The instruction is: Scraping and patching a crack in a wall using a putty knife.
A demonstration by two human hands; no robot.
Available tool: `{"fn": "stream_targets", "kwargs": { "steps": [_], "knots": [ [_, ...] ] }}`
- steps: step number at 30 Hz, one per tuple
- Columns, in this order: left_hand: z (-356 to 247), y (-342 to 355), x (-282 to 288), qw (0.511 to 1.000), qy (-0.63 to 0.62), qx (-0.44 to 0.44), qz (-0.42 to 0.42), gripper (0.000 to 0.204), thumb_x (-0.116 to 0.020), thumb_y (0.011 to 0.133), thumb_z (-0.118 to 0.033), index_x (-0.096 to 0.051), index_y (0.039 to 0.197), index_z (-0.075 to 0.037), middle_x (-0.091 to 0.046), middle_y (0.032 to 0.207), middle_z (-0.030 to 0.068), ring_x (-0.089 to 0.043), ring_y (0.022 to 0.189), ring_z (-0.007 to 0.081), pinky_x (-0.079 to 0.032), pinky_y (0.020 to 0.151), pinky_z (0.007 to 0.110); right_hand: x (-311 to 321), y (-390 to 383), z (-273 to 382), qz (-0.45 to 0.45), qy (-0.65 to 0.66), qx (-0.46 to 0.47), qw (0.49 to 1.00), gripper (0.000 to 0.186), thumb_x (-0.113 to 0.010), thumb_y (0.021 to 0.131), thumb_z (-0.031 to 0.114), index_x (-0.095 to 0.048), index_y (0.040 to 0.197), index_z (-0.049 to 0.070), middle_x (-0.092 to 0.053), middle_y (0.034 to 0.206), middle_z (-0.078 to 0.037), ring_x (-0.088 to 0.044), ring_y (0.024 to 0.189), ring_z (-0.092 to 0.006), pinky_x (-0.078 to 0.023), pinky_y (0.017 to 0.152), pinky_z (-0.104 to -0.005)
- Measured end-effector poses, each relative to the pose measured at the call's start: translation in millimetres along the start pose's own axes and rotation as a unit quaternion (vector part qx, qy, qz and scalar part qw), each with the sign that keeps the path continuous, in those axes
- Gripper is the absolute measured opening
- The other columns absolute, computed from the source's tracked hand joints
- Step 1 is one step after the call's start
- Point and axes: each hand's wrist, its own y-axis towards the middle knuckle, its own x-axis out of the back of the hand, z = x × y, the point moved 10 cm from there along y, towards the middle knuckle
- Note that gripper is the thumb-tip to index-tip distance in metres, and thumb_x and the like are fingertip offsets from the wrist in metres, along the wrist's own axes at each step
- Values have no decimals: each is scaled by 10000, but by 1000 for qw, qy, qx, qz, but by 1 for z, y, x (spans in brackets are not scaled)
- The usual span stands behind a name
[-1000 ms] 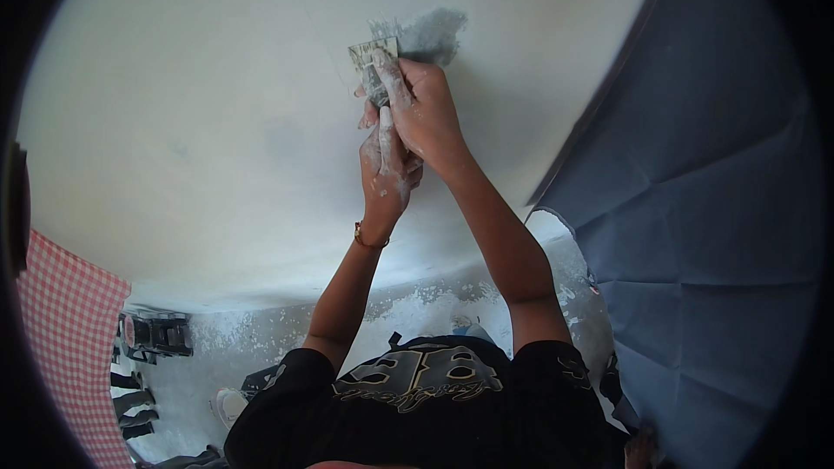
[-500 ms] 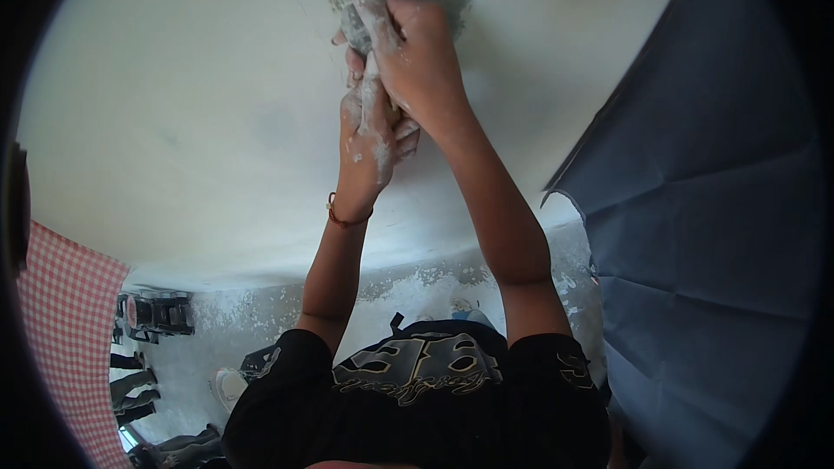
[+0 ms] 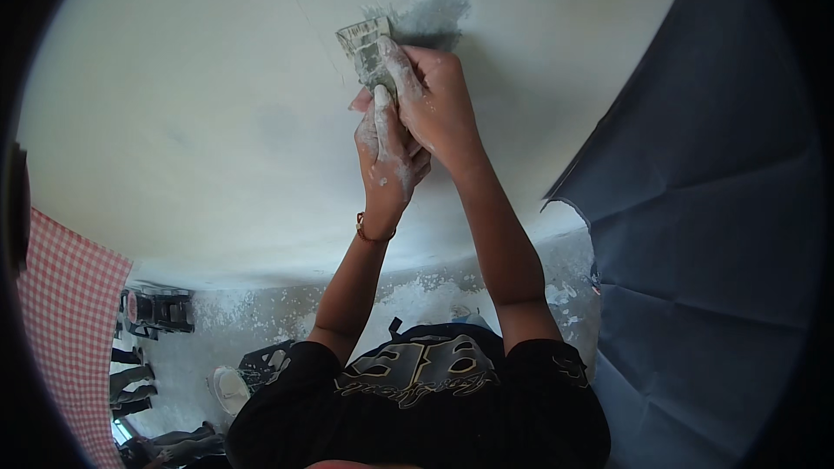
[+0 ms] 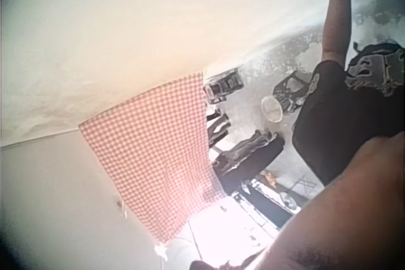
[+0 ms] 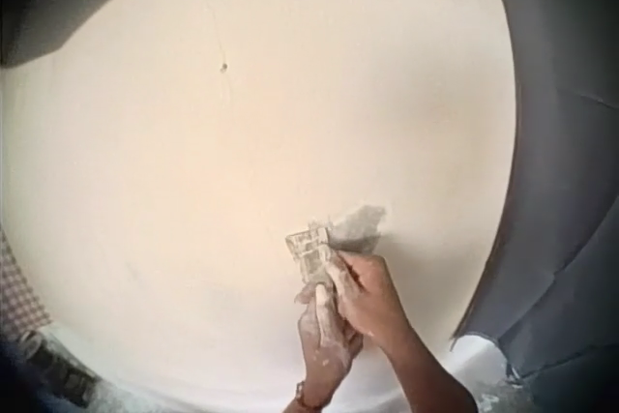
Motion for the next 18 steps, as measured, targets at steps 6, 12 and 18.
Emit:
{"fn": "stream_targets", "kwargs": {
  "steps": [6,12,18],
  "knots": [
    [-22,-1,-5,959,70,-263,-75,305,-397,1130,-309,-534,1191,-44,-498,673,-54,-409,519,10,-305,417,200,0,-2,-7,3,-39,66,997,300,-555,1080,185,-676,944,-54,-664,686,-56,-591,586,-89,-498,576,-268],
    [-12,0,-7,996,39,-82,-9,345,-410,1130,-295,-524,1270,-2,-593,905,7,-513,766,29,-432,632,202,7,2,9,-32,-126,129,983,261,-564,1071,144,-671,970,-71,-617,702,-3,-514,642,-44,-463,586,-239],
    [-20,-6,-11,984,61,-164,-46,315,-403,1134,-296,-535,1191,-16,-550,778,-32,-439,648,7,-362,536,187,7,-6,10,-47,-76,122,988,323,-561,1067,166,-630,853,-66,-627,626,-75,-514,585,-67,-460,552,-287]
  ]
}}
